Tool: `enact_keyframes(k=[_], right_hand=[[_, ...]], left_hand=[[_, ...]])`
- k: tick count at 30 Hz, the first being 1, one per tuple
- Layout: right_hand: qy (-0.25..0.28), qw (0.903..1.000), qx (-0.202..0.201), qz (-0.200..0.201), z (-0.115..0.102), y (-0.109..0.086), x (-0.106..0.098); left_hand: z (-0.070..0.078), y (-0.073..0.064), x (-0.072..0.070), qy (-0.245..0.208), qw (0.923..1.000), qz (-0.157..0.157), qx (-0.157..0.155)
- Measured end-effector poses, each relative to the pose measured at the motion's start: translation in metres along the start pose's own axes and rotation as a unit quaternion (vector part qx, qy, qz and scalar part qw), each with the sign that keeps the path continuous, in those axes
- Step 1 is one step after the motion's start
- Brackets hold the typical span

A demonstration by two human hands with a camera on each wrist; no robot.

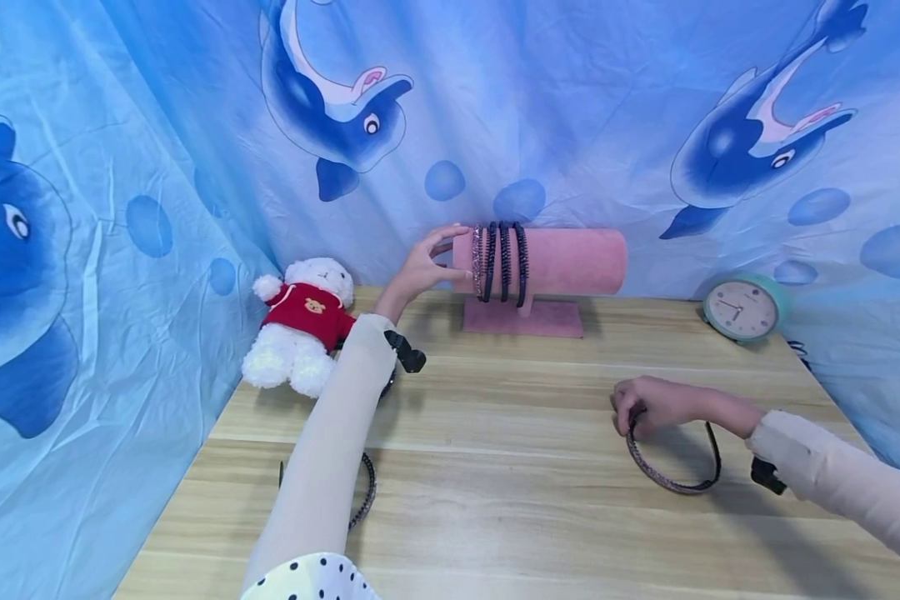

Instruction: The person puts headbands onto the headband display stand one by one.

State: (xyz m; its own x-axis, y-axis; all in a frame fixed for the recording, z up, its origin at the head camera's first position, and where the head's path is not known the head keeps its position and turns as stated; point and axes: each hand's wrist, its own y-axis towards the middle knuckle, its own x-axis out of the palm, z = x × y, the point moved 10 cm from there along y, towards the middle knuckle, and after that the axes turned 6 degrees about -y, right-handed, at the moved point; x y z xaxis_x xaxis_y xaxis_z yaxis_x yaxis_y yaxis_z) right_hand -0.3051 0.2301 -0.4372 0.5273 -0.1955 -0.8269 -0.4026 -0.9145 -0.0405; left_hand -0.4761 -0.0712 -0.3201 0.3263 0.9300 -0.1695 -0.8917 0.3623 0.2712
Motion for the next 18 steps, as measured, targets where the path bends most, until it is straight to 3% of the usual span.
enact_keyframes(k=[9, 18], right_hand=[[0.008, 0.9972, 0.075, 0.005, 0.016, 0.004, -0.021], [0.006, 0.9924, 0.123, 0.006, 0.014, 0.005, -0.054]], left_hand=[[0.001, -0.001, 0.001, 0.006, 1.0000, -0.004, -0.003], [-0.021, 0.011, -0.006, 0.018, 0.9997, 0.009, 0.015]])
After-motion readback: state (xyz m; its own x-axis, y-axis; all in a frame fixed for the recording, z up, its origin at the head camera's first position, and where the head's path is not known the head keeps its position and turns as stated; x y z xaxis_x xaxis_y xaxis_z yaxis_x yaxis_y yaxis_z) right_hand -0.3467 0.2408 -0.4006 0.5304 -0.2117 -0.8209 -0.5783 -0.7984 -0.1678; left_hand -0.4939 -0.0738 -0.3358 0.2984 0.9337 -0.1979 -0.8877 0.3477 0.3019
